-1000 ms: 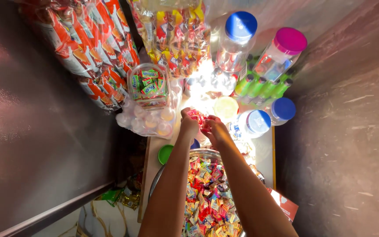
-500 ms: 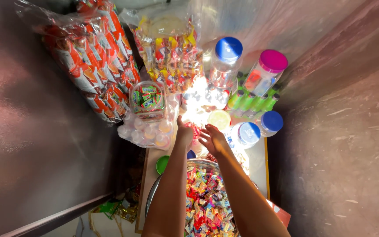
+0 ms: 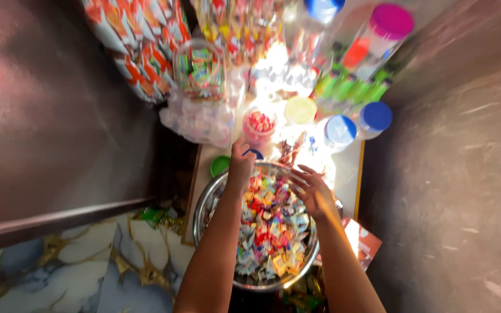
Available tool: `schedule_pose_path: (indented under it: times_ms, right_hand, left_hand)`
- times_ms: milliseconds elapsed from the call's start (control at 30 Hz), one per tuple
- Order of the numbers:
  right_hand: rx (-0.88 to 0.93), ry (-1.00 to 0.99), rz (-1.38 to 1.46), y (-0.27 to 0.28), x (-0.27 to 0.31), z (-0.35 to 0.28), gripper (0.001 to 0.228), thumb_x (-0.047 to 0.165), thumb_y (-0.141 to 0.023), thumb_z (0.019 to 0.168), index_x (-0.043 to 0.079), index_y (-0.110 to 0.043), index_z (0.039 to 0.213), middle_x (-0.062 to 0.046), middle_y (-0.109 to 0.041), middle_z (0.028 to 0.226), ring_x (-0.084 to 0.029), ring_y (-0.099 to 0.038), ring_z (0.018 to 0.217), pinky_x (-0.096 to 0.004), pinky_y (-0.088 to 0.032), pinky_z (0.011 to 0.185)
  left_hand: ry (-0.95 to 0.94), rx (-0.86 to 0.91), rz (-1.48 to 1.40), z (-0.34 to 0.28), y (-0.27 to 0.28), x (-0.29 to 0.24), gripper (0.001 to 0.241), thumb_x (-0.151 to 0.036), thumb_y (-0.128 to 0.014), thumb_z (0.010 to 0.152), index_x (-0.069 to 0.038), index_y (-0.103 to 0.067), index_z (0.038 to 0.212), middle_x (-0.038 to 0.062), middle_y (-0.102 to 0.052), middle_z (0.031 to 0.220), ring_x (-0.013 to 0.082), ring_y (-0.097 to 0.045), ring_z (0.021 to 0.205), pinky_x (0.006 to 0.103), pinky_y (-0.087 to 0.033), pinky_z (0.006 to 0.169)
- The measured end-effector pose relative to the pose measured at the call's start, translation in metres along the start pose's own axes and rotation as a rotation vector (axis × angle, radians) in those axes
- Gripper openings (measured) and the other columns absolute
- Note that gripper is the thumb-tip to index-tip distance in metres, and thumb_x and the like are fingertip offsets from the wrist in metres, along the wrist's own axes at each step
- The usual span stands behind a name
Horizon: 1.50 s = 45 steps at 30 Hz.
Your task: Mixing assorted wrapped candies in a large metal bowl.
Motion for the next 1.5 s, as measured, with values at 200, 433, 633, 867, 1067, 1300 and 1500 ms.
schedule_pose_path:
  times_ms: [200,433,633,867,1067,1300,1500]
  right_hand:
    - [-0.186,-0.078,-0.170,0.055,-0.042,-0.029,0.035,0.016,-0.054,0.097,0.006,-0.058,0.131,-0.014,-0.066,0.129,-0.026,-0.065,0.116,-0.041,-0.054,0.096]
    - [-0.196,-0.040,-0.356,0.100,-0.098,-0.030,0.031,0.010,-0.050,0.100,0.006,-0.057,0.131,-0.008,-0.067,0.125,-0.020,-0.064,0.111,-0.037,-0.054,0.093]
    - [-0.167,0.132,-0.833,0.098,-0.124,-0.044,0.028,0.005,-0.054,0.097,0.004,-0.064,0.123,-0.008,-0.072,0.117,-0.018,-0.070,0.104,-0.030,-0.055,0.089]
    - [-0.221,0.154,-1.080,0.073,-0.133,-0.064,0.024,0.001,-0.056,0.096,0.003,-0.067,0.117,-0.009,-0.077,0.106,-0.019,-0.075,0.099,-0.031,-0.058,0.086]
    - [-0.266,0.162,-1.094,0.068,-0.136,-0.073,0.023,0.002,-0.057,0.095,0.003,-0.068,0.115,-0.008,-0.077,0.107,-0.017,-0.075,0.097,-0.031,-0.058,0.083]
    - [-0.290,0.150,-1.101,0.056,-0.142,-0.083,0.025,0.000,-0.056,0.094,0.004,-0.068,0.115,-0.009,-0.076,0.109,-0.019,-0.074,0.096,-0.031,-0.058,0.082]
    - [-0.282,0.380,-1.269,0.045,-0.139,-0.082,0.025,-0.003,-0.056,0.094,0.003,-0.068,0.116,-0.015,-0.068,0.109,-0.028,-0.071,0.095,-0.036,-0.058,0.079]
  left_hand:
    - [0.054,-0.040,0.158,-0.068,0.049,0.088,0.060,-0.002,-0.058,0.091,-0.009,-0.044,0.149,0.019,-0.056,0.140,0.0241,-0.061,0.118,0.0339,-0.052,0.095]
    - [0.092,-0.006,0.403,-0.125,0.063,0.093,0.050,-0.007,-0.056,0.097,-0.013,-0.047,0.145,0.014,-0.058,0.135,0.0228,-0.064,0.115,0.0370,-0.056,0.088]
    - [0.016,0.111,0.462,-0.146,0.053,0.088,0.037,-0.005,-0.057,0.097,-0.010,-0.057,0.134,0.011,-0.063,0.120,0.0242,-0.067,0.106,0.0373,-0.057,0.087]
    - [0.061,0.381,0.491,-0.164,0.047,0.100,0.013,-0.004,-0.061,0.097,-0.004,-0.062,0.110,0.011,-0.066,0.105,0.0221,-0.070,0.094,0.0367,-0.057,0.085]
    - [-0.051,0.398,0.638,-0.168,0.061,0.102,0.017,-0.001,-0.058,0.094,-0.002,-0.063,0.110,0.014,-0.064,0.110,0.0293,-0.069,0.096,0.0392,-0.055,0.084]
    - [-0.093,0.248,0.686,-0.160,0.076,0.090,0.018,-0.002,-0.058,0.096,-0.004,-0.065,0.113,0.014,-0.064,0.111,0.0324,-0.068,0.101,0.0397,-0.055,0.084]
    - [-0.309,0.280,0.792,-0.154,0.063,0.106,0.021,0.001,-0.067,0.089,-0.005,-0.067,0.109,0.012,-0.067,0.115,0.0342,-0.062,0.113,0.0425,-0.052,0.095]
Point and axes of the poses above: each hand's wrist, its own z-axis towards the middle knuckle, its own y-axis out of the back of the hand, x = y × z, the point moved 2 cm from there along z, towards the middle knuckle
